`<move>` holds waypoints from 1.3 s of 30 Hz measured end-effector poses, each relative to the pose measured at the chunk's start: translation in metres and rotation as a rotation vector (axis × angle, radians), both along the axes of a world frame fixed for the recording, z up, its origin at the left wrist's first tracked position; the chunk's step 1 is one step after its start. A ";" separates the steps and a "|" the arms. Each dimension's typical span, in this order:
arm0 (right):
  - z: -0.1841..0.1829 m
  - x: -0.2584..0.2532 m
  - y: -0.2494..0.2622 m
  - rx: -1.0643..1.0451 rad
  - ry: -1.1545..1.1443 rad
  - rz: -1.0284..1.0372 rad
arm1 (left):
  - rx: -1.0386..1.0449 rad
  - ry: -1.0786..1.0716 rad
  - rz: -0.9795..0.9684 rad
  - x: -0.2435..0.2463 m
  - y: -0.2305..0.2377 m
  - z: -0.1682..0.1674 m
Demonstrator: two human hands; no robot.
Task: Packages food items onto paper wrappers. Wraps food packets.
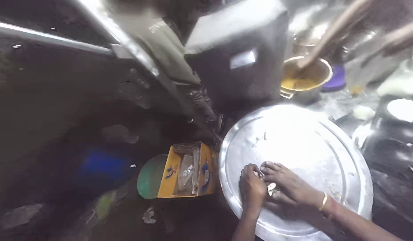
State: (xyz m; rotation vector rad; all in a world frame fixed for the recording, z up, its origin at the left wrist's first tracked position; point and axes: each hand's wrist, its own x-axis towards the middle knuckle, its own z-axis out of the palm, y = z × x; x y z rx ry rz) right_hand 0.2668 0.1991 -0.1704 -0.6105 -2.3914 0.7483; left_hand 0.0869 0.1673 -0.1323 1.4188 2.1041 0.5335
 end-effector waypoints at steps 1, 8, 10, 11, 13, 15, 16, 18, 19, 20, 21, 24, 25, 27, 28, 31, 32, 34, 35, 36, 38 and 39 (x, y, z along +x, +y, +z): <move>-0.001 0.001 -0.006 0.049 -0.066 -0.014 | -0.062 0.035 -0.059 -0.004 0.003 0.001; -0.011 -0.004 -0.018 0.279 -0.165 -0.105 | -0.324 0.077 -0.317 -0.023 0.004 0.015; -0.010 -0.004 -0.017 0.286 -0.170 -0.107 | -0.091 -0.110 -0.363 -0.044 -0.012 -0.001; -0.010 -0.003 -0.015 0.281 -0.174 -0.103 | 0.016 -0.216 -0.371 -0.056 -0.021 -0.010; -0.009 -0.003 -0.016 0.284 -0.193 -0.104 | 0.149 -0.361 -0.395 -0.075 -0.040 -0.024; -0.007 -0.005 -0.019 0.281 -0.179 -0.108 | 0.296 -0.451 -0.383 -0.077 -0.051 -0.036; -0.007 -0.005 -0.020 0.277 -0.179 -0.107 | 0.374 -0.484 -0.358 -0.073 -0.051 -0.041; -0.007 -0.004 -0.021 0.291 -0.180 -0.103 | 0.499 -0.493 -0.382 -0.063 -0.042 -0.046; -0.007 -0.003 -0.021 0.293 -0.183 -0.096 | 0.517 -0.499 -0.400 -0.057 -0.035 -0.046; -0.008 -0.002 -0.021 0.306 -0.191 -0.093 | 0.496 -0.494 -0.405 -0.052 -0.028 -0.043; -0.010 -0.002 -0.021 0.318 -0.202 -0.093 | 0.440 -0.472 -0.388 -0.048 -0.022 -0.038; -0.012 -0.004 -0.024 0.319 -0.225 -0.109 | 0.258 -0.366 -0.242 -0.038 -0.007 -0.028; -0.013 -0.005 -0.025 0.329 -0.228 -0.122 | 0.206 -0.301 -0.212 -0.038 -0.002 -0.027; -0.014 -0.007 -0.026 0.346 -0.234 -0.134 | 0.076 -0.205 -0.183 -0.041 0.013 -0.025; -0.013 -0.007 -0.028 0.331 -0.240 -0.133 | 0.016 -0.190 -0.186 -0.043 0.020 -0.024; -0.009 -0.010 -0.032 0.287 -0.237 -0.150 | -0.075 -0.192 -0.254 -0.045 0.034 -0.024; -0.009 -0.012 -0.033 0.279 -0.229 -0.168 | -0.100 -0.184 -0.266 -0.046 0.037 -0.023; -0.009 -0.016 -0.036 0.269 -0.213 -0.225 | -0.144 -0.179 -0.276 -0.046 0.038 -0.020; -0.009 -0.018 -0.035 0.266 -0.200 -0.249 | -0.133 -0.204 -0.278 -0.047 0.035 -0.019; -0.007 -0.019 -0.034 0.248 -0.179 -0.265 | -0.082 -0.260 -0.270 -0.048 0.030 -0.019; -0.007 -0.019 -0.027 0.169 -0.099 -0.301 | 0.102 -0.492 -0.190 -0.051 0.014 -0.026; -0.007 -0.019 -0.024 0.102 -0.036 -0.338 | 0.200 -0.679 -0.130 -0.048 0.004 -0.030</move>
